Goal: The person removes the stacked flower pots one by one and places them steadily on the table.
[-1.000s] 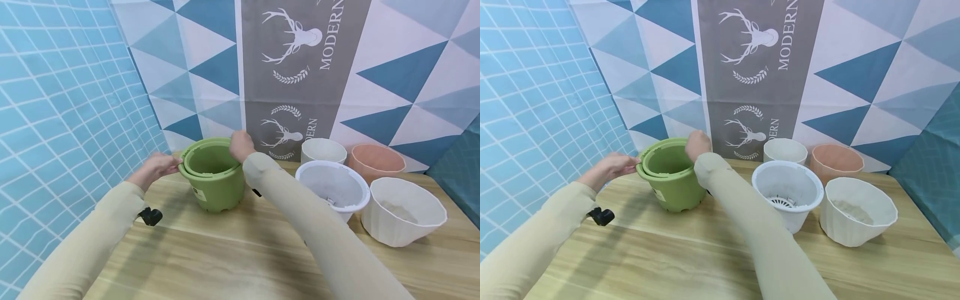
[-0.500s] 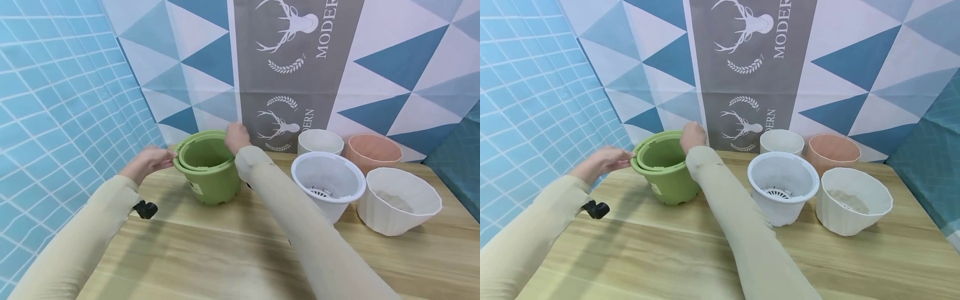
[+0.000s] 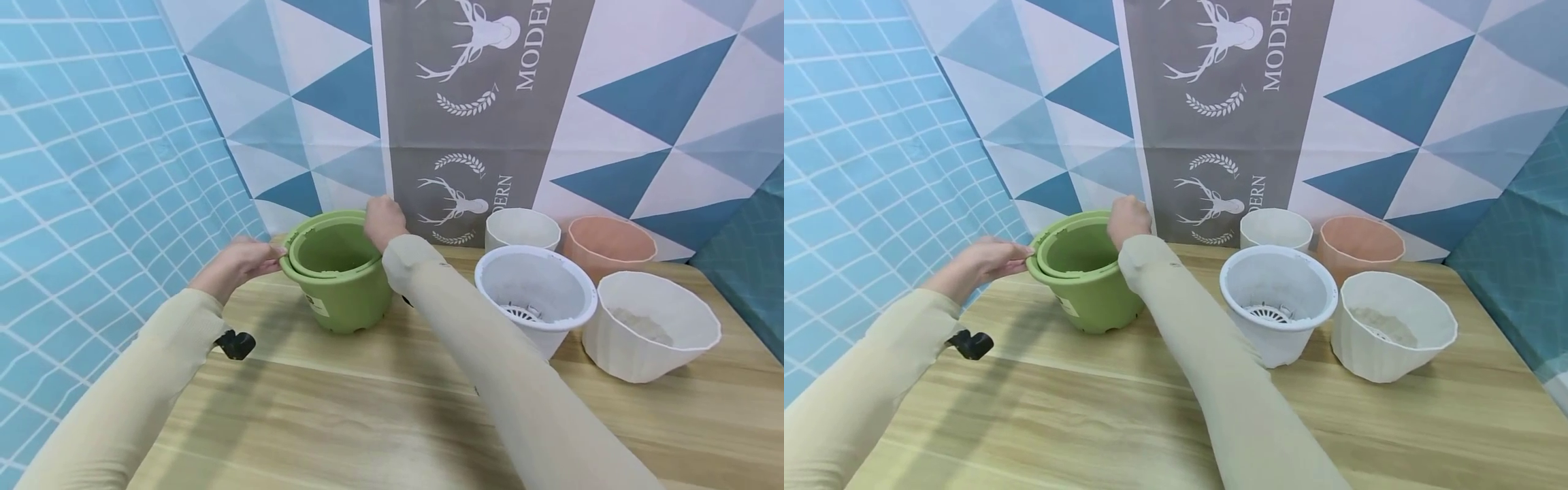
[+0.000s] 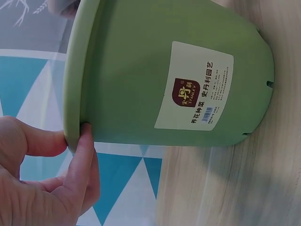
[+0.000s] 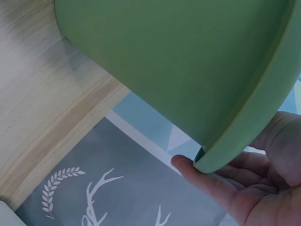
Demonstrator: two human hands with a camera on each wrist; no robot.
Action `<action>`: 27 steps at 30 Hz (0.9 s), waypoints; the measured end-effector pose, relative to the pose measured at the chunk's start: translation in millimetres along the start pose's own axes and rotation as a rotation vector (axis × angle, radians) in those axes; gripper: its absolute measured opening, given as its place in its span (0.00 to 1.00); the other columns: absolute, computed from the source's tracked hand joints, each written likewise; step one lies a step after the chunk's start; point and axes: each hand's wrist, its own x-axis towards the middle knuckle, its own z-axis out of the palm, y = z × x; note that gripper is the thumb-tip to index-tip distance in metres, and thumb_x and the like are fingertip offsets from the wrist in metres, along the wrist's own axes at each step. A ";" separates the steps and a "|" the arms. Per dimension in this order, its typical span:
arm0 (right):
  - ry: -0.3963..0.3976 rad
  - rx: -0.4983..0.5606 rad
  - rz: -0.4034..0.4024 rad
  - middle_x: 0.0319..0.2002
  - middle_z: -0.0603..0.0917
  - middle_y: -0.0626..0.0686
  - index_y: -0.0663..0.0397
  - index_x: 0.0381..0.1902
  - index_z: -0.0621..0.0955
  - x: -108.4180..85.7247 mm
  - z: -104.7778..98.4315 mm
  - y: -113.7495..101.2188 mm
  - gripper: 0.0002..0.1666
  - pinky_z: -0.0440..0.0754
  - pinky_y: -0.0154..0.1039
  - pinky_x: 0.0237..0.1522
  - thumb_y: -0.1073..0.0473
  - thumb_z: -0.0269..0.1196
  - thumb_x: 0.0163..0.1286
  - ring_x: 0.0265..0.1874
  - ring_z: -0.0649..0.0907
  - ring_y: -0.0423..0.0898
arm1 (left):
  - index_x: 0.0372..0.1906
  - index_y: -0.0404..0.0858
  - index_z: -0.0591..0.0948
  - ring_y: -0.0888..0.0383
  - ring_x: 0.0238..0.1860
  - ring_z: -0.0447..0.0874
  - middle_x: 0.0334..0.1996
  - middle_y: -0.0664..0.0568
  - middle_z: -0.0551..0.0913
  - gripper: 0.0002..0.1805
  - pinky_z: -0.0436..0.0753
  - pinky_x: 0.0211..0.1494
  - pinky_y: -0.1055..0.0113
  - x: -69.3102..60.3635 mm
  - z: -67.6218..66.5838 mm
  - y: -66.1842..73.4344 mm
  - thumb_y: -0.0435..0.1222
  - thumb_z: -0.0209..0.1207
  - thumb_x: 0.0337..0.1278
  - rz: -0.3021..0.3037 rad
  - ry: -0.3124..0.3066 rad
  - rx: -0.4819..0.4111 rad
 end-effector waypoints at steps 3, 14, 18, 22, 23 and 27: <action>0.002 0.002 -0.029 0.54 0.82 0.59 0.58 0.44 0.83 -1.2 0.6 0.1 0.14 0.89 0.43 0.50 0.68 0.54 0.64 0.50 0.84 0.53 | 0.67 0.22 0.56 0.71 0.27 0.84 0.23 0.62 0.81 0.28 0.87 0.47 0.82 -2.5 0.2 -0.8 0.27 0.48 0.67 -0.002 0.012 -0.021; -0.009 -0.017 -0.098 0.50 0.82 0.60 0.59 0.39 0.81 -4.6 2.3 6.1 0.13 0.90 0.45 0.46 0.71 0.51 0.64 0.47 0.84 0.54 | 0.70 0.21 0.50 0.71 0.26 0.83 0.24 0.61 0.79 0.33 0.86 0.48 0.83 -4.1 2.0 -3.2 0.28 0.49 0.67 -0.024 0.043 -0.022; -0.020 -0.079 -0.146 0.51 0.82 0.60 0.60 0.41 0.82 -2.8 0.2 3.9 0.13 0.90 0.45 0.47 0.72 0.51 0.64 0.48 0.84 0.55 | 0.70 0.21 0.50 0.69 0.26 0.83 0.24 0.59 0.79 0.33 0.86 0.49 0.82 -3.8 1.9 0.8 0.26 0.49 0.67 -0.022 0.045 -0.068; -0.025 -0.065 -0.135 0.51 0.82 0.60 0.60 0.40 0.81 -1.6 -0.3 5.0 0.13 0.90 0.46 0.46 0.72 0.51 0.64 0.47 0.84 0.55 | 0.70 0.22 0.53 0.67 0.26 0.84 0.23 0.57 0.81 0.32 0.87 0.48 0.80 -2.9 1.2 1.6 0.24 0.50 0.65 -0.040 0.051 -0.105; -0.023 -0.054 -0.125 0.50 0.83 0.60 0.60 0.39 0.81 -1.3 -0.1 6.0 0.13 0.90 0.45 0.45 0.73 0.51 0.63 0.46 0.85 0.54 | 0.70 0.23 0.53 0.66 0.26 0.84 0.22 0.56 0.81 0.31 0.87 0.48 0.80 -2.6 1.5 1.5 0.24 0.50 0.64 -0.044 0.055 -0.111; -0.039 -0.007 -0.102 0.46 0.83 0.59 0.59 0.32 0.79 1.1 -2.4 11.7 0.10 0.90 0.42 0.40 0.74 0.54 0.57 0.41 0.84 0.52 | 0.69 0.23 0.55 0.66 0.25 0.85 0.22 0.55 0.81 0.31 0.88 0.48 0.79 -1.9 2.6 2.0 0.23 0.51 0.64 -0.052 0.071 -0.112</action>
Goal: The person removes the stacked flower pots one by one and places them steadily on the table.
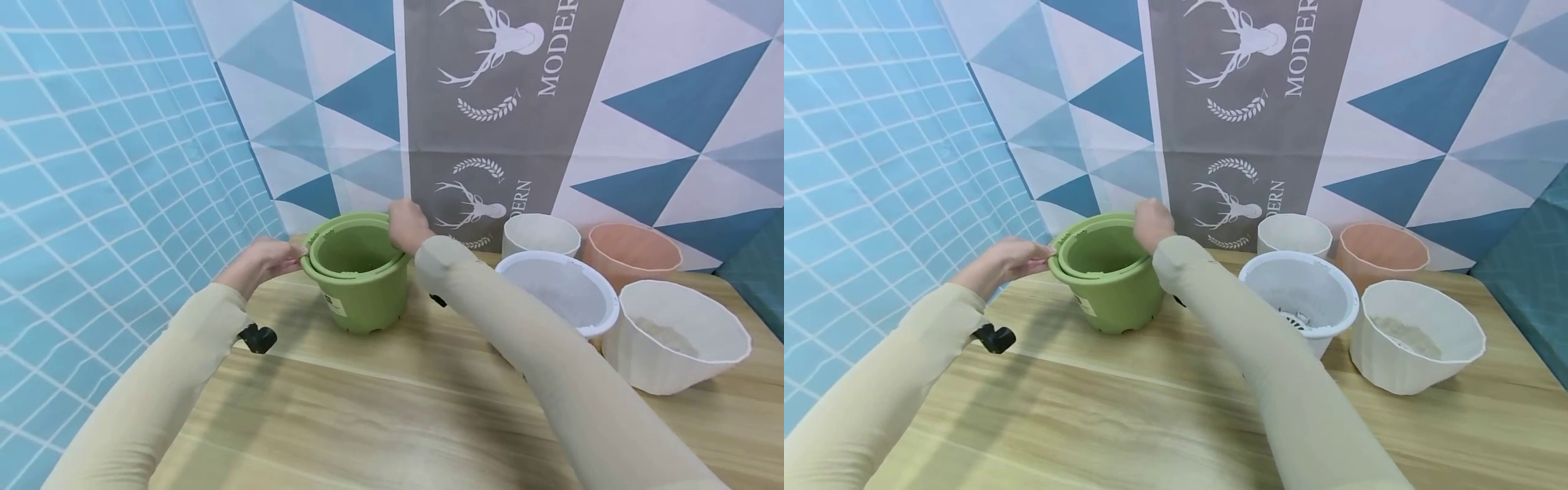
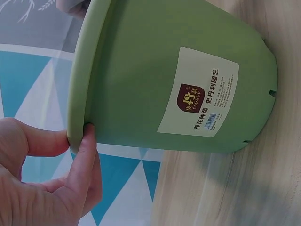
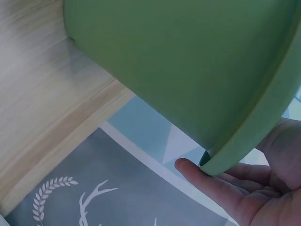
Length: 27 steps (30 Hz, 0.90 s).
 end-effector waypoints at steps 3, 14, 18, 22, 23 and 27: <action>-0.017 0.009 -0.006 0.43 0.83 0.59 0.58 0.28 0.76 3.0 -1.6 1.4 0.07 0.89 0.40 0.37 0.73 0.57 0.53 0.38 0.81 0.50 | 0.70 0.23 0.55 0.66 0.25 0.84 0.22 0.56 0.81 0.31 0.87 0.49 0.79 -0.5 -1.5 -1.1 0.24 0.50 0.64 -0.003 0.006 0.008; -0.069 0.092 -0.035 0.32 0.75 0.56 0.59 0.29 0.72 6.2 -10.8 11.7 0.10 0.84 0.35 0.28 0.71 0.61 0.50 0.32 0.74 0.48 | 0.69 0.25 0.58 0.65 0.26 0.83 0.28 0.53 0.78 0.30 0.87 0.52 0.78 -0.4 3.4 -1.7 0.23 0.50 0.64 -0.015 0.031 0.018; -0.070 0.124 -0.062 0.25 0.68 0.52 0.54 0.21 0.67 3.5 -13.5 17.4 0.11 0.76 0.32 0.21 0.70 0.59 0.48 0.26 0.71 0.47 | 0.70 0.24 0.57 0.66 0.26 0.83 0.27 0.54 0.78 0.30 0.87 0.51 0.79 0.8 4.3 -3.3 0.24 0.51 0.65 -0.013 0.028 0.021; -0.082 0.150 -0.020 0.19 0.69 0.50 0.52 0.16 0.67 3.2 -16.9 25.1 0.13 0.75 0.28 0.16 0.69 0.59 0.48 0.18 0.72 0.44 | 0.69 0.24 0.57 0.66 0.25 0.82 0.26 0.55 0.78 0.30 0.87 0.48 0.80 2.4 7.3 -2.2 0.25 0.50 0.65 -0.007 0.034 0.023; -0.090 0.163 -0.002 0.18 0.70 0.50 0.52 0.15 0.67 3.3 -17.9 27.0 0.13 0.75 0.27 0.15 0.69 0.59 0.49 0.15 0.72 0.42 | 0.69 0.24 0.58 0.66 0.25 0.82 0.25 0.55 0.77 0.29 0.88 0.47 0.80 2.5 7.7 -1.7 0.24 0.50 0.65 -0.007 0.036 0.023; -0.116 0.222 0.049 0.14 0.75 0.50 0.54 0.14 0.71 3.9 -21.4 30.6 0.10 0.81 0.27 0.13 0.69 0.60 0.47 0.09 0.76 0.39 | 0.69 0.24 0.57 0.66 0.24 0.81 0.25 0.54 0.77 0.30 0.88 0.44 0.80 2.5 8.0 0.0 0.24 0.51 0.64 -0.003 0.050 0.031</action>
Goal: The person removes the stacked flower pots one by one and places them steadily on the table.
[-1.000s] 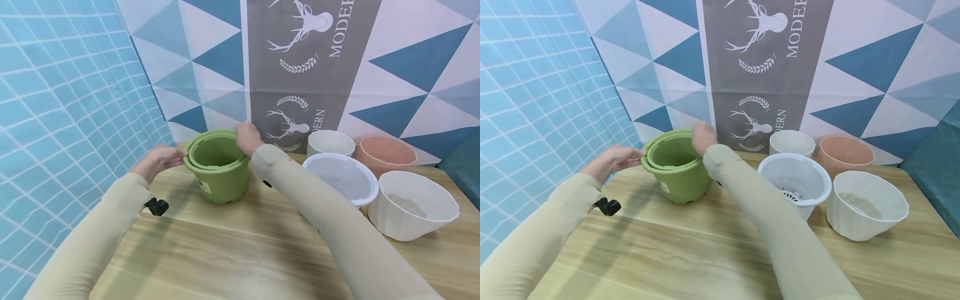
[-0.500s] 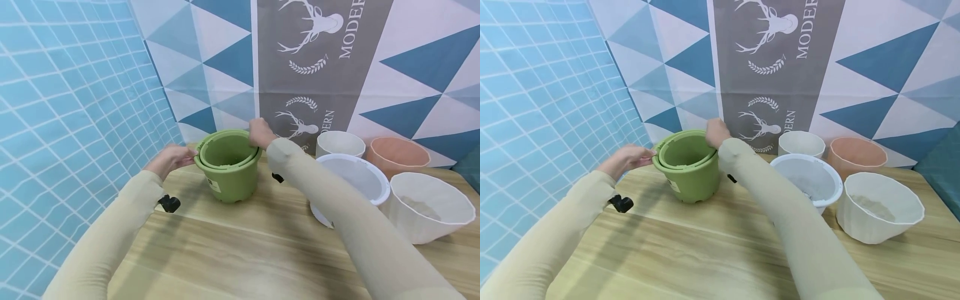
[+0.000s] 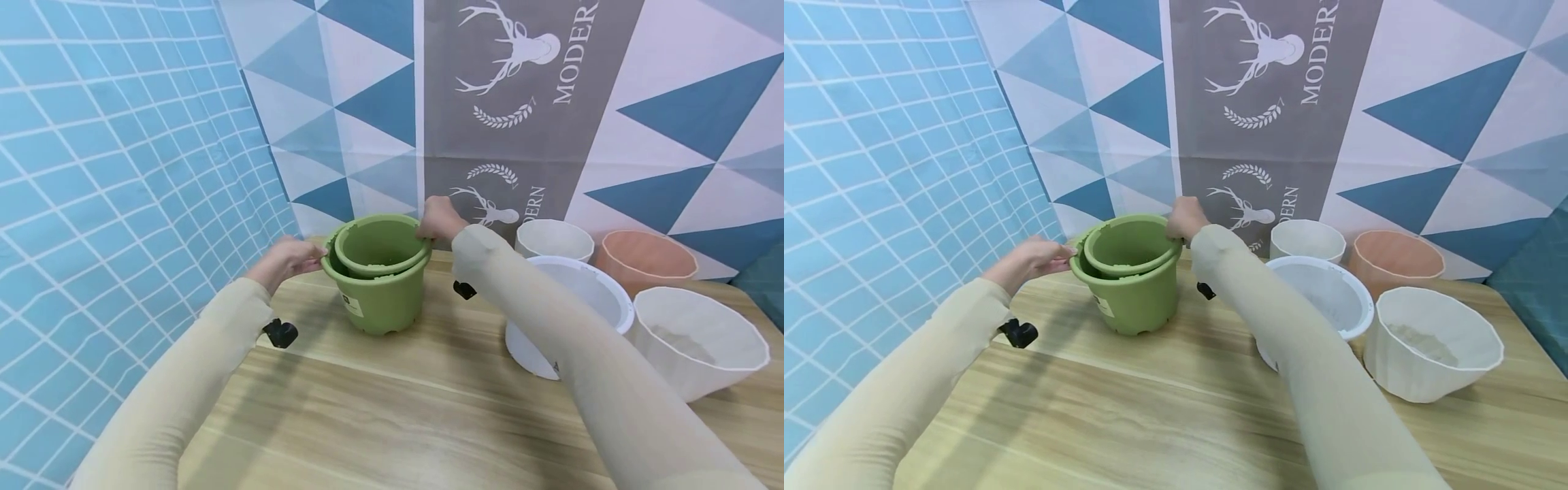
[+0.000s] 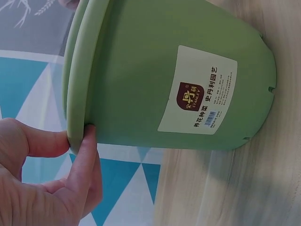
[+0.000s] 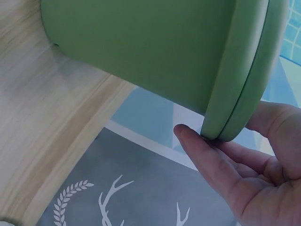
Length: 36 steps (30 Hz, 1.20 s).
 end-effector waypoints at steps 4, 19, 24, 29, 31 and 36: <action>-0.011 0.036 0.017 0.15 0.77 0.51 0.55 0.15 0.73 0.3 -0.4 0.0 0.09 0.86 0.31 0.19 0.70 0.60 0.46 0.10 0.78 0.41 | 0.70 0.24 0.55 0.65 0.25 0.81 0.32 0.51 0.76 0.32 0.88 0.45 0.79 0.2 0.2 -0.6 0.23 0.51 0.63 -0.001 0.006 0.004; -0.039 0.029 0.024 0.13 0.79 0.52 0.58 0.18 0.77 3.3 -2.3 0.1 0.06 0.91 0.37 0.27 0.69 0.64 0.49 0.09 0.79 0.40 | 0.69 0.24 0.59 0.65 0.25 0.82 0.38 0.49 0.75 0.30 0.88 0.46 0.79 -0.2 0.2 -3.7 0.22 0.50 0.62 0.003 0.003 0.006; -0.033 0.037 0.023 0.14 0.80 0.52 0.58 0.17 0.76 2.5 -6.0 -2.3 0.07 0.87 0.31 0.19 0.70 0.64 0.48 0.10 0.80 0.41 | 0.69 0.25 0.59 0.66 0.26 0.82 0.39 0.49 0.75 0.30 0.88 0.48 0.79 -1.5 -0.3 -3.0 0.22 0.50 0.62 -0.004 -0.005 0.004; -0.018 0.040 0.006 0.14 0.80 0.53 0.56 0.15 0.75 1.9 -10.6 -4.4 0.09 0.86 0.31 0.18 0.70 0.62 0.48 0.10 0.81 0.42 | 0.69 0.25 0.58 0.66 0.26 0.82 0.31 0.52 0.77 0.30 0.88 0.46 0.79 -3.1 -0.8 -2.3 0.23 0.51 0.63 0.000 -0.005 -0.002; -0.014 0.036 -0.003 0.13 0.79 0.52 0.55 0.15 0.74 2.1 -12.1 -4.7 0.09 0.85 0.31 0.17 0.70 0.62 0.48 0.11 0.82 0.43 | 0.69 0.24 0.59 0.66 0.25 0.82 0.29 0.53 0.77 0.30 0.88 0.45 0.79 -3.3 -1.1 -1.8 0.23 0.51 0.63 0.004 0.000 -0.004; -0.013 0.016 0.002 0.12 0.79 0.52 0.53 0.12 0.71 3.0 -15.0 -5.9 0.12 0.83 0.29 0.15 0.70 0.60 0.48 0.10 0.81 0.42 | 0.68 0.25 0.60 0.65 0.26 0.83 0.35 0.50 0.77 0.29 0.88 0.47 0.79 -2.5 -1.2 -0.9 0.23 0.51 0.63 0.002 0.007 -0.002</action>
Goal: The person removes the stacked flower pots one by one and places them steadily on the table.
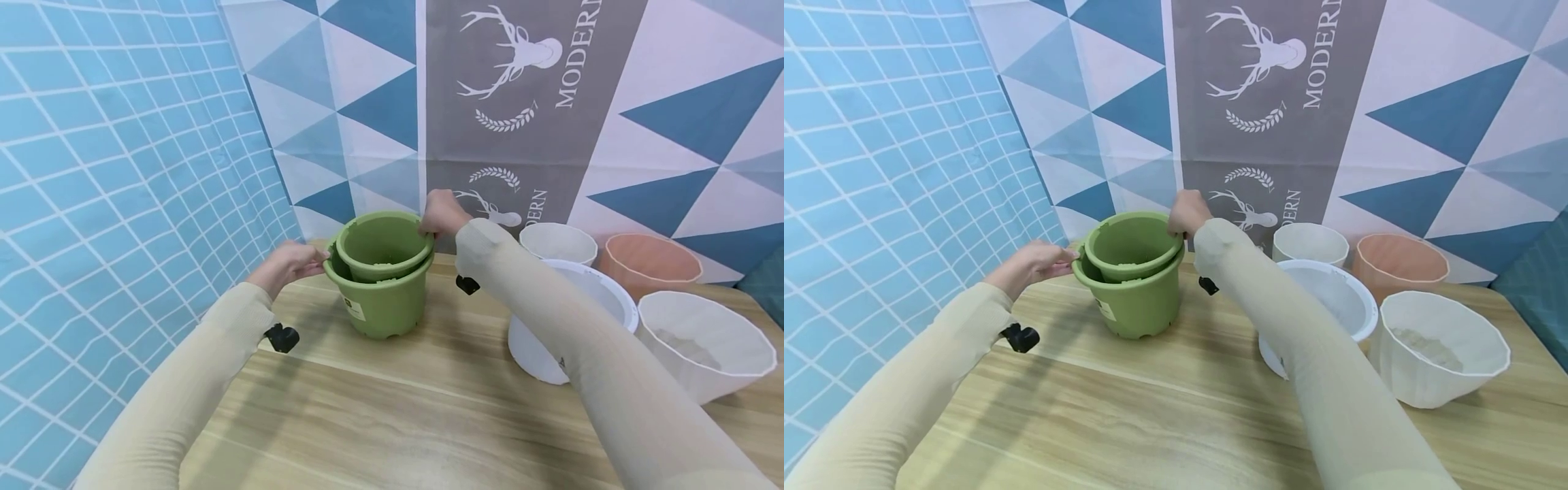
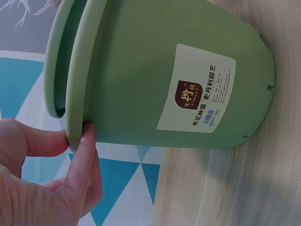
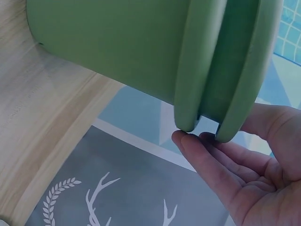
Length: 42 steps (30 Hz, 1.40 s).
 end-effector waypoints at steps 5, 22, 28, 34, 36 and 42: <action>-0.005 0.002 0.036 0.11 0.77 0.50 0.53 0.12 0.70 -0.3 -5.2 -0.6 0.13 0.85 0.30 0.17 0.70 0.61 0.47 0.10 0.80 0.40 | 0.68 0.25 0.60 0.66 0.26 0.82 0.45 0.46 0.76 0.29 0.87 0.50 0.78 0.5 3.1 0.5 0.23 0.51 0.63 -0.001 0.007 0.012; -0.014 0.103 0.122 0.22 0.79 0.51 0.67 0.34 0.82 -8.1 -15.1 3.6 0.12 0.86 0.27 0.23 0.69 0.67 0.49 0.21 0.82 0.44 | 0.68 0.24 0.61 0.67 0.23 0.81 0.40 0.48 0.74 0.28 0.87 0.44 0.81 2.8 3.9 -2.4 0.24 0.51 0.63 0.004 0.034 0.006; -0.047 0.103 0.124 0.24 0.82 0.51 0.66 0.40 0.83 -7.7 -20.9 10.2 0.16 0.86 0.26 0.25 0.67 0.69 0.50 0.26 0.85 0.45 | 0.68 0.23 0.59 0.66 0.22 0.81 0.25 0.52 0.77 0.29 0.88 0.40 0.82 1.9 2.6 -2.7 0.24 0.51 0.63 0.003 0.027 -0.012; -0.125 0.102 0.136 0.18 0.82 0.45 0.61 0.42 0.85 -6.2 -27.7 17.1 0.15 0.75 0.23 0.18 0.62 0.69 0.55 0.16 0.77 0.36 | 0.68 0.23 0.59 0.65 0.22 0.81 0.20 0.53 0.78 0.29 0.88 0.39 0.81 -1.3 2.8 -0.8 0.24 0.51 0.63 -0.006 0.017 -0.037; -0.168 0.115 0.138 0.18 0.82 0.44 0.60 0.43 0.85 -7.1 -29.7 17.7 0.15 0.75 0.23 0.19 0.61 0.68 0.58 0.16 0.76 0.36 | 0.68 0.23 0.59 0.65 0.22 0.82 0.21 0.53 0.78 0.29 0.88 0.39 0.81 -1.5 2.6 -0.5 0.24 0.51 0.63 -0.006 0.018 -0.039; -0.258 0.214 0.171 0.24 0.81 0.46 0.62 0.43 0.83 -10.3 -31.3 20.6 0.12 0.81 0.22 0.24 0.62 0.64 0.63 0.19 0.77 0.36 | 0.69 0.24 0.58 0.65 0.23 0.82 0.22 0.53 0.78 0.30 0.88 0.42 0.80 -2.0 2.6 0.3 0.24 0.51 0.63 -0.002 0.013 -0.035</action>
